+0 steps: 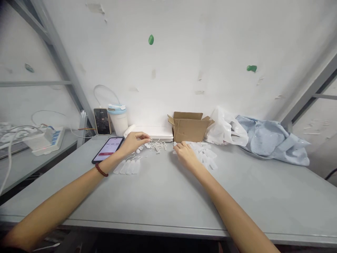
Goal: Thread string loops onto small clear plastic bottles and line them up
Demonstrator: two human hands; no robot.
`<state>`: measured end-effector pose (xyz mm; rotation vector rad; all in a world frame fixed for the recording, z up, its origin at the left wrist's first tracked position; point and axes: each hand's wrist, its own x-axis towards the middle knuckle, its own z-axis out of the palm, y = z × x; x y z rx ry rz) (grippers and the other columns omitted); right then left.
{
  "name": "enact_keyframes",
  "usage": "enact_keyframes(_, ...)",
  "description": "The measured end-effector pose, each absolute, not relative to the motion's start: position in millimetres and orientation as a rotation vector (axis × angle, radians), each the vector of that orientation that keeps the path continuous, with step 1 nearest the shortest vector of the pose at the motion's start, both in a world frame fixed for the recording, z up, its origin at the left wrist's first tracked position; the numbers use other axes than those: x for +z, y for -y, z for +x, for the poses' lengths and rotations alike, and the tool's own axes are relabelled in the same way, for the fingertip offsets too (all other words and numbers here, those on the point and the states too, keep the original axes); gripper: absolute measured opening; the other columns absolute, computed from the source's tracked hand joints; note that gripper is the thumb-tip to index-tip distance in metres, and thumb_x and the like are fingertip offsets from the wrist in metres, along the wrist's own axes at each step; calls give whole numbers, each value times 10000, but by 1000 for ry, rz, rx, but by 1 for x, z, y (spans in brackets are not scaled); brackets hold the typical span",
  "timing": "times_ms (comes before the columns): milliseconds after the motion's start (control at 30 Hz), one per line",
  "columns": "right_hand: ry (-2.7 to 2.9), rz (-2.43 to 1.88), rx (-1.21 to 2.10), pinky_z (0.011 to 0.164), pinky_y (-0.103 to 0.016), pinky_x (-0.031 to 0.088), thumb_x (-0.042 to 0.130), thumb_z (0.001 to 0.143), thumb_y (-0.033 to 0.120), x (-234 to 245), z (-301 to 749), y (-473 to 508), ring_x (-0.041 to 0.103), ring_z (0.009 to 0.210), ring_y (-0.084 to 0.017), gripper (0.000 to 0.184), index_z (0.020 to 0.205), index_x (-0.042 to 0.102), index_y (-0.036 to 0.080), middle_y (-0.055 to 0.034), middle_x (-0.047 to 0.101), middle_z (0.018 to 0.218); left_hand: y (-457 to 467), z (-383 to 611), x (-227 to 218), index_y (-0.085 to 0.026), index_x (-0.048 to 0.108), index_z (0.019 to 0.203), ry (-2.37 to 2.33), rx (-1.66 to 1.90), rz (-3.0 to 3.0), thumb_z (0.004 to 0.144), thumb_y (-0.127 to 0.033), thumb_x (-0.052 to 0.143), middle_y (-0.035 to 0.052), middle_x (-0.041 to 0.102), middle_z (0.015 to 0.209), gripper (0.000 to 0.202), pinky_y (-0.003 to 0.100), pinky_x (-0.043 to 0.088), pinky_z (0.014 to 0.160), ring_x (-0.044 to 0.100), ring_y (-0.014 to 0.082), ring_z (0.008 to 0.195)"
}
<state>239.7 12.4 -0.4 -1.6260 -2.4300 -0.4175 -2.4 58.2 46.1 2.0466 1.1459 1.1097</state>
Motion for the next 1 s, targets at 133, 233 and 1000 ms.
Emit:
enact_keyframes(133,2363,-1536,-389,773,-319,380,476,721,-25,0,236,-7,473,907,-242,347,1015,599,112,-113,613,956,-53,-1,48,-154,686,756,-1114,1157,2108,733,-278,629,22,682,739,138,239,435,629,588,145,689)
enact_keyframes(233,2330,-1464,-379,769,-325,392,492,727,0,2,231,-1,475,907,-246,332,1019,595,118,-113,604,962,-53,1,44,-161,680,777,-1083,1300,2176,761,-259,618,21,676,753,117,233,432,604,579,138,680)
enact_keyframes(1000,1992,-1147,634,695,-287,499,546,801,207,2,189,28,573,784,-144,205,983,621,146,-68,599,905,-13,7,26,-175,606,837,-868,1525,2573,850,-202,534,53,661,842,78,307,457,732,573,172,816)
